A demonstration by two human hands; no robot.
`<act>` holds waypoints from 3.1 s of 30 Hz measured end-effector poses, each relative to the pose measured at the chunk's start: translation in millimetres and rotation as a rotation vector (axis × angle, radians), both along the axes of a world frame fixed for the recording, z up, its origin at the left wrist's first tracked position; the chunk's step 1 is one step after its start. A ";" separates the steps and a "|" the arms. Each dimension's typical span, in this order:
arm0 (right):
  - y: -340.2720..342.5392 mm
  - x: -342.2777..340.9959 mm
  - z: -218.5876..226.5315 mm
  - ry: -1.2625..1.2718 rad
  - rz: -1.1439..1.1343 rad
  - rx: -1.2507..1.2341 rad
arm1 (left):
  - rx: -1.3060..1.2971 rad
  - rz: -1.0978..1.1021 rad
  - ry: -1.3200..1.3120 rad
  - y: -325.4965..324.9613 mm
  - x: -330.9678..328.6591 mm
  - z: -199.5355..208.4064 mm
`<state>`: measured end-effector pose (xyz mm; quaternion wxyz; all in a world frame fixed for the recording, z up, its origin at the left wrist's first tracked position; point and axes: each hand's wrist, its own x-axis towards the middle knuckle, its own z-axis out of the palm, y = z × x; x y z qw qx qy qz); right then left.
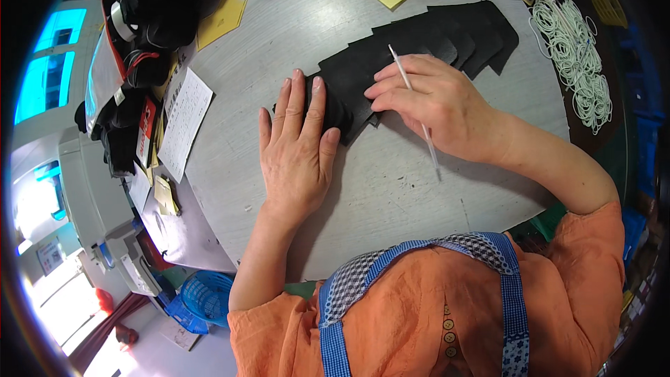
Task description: Applying glue and marking patterns on various black and yellow shoe components for assembly.
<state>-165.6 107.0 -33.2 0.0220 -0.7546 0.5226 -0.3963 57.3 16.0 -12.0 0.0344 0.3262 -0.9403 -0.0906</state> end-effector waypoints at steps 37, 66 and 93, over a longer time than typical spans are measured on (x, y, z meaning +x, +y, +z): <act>-6.5 59.5 3.6 0.226 0.064 -0.051 | -0.112 0.078 -0.034 6.4 29.9 -5.5; -81.5 54.8 71.9 -0.855 0.255 0.662 | -0.377 -0.407 0.618 -39.4 37.1 49.3; -58.9 82.9 25.6 -0.200 0.028 0.176 | 0.156 -0.199 0.332 -8.8 75.2 0.1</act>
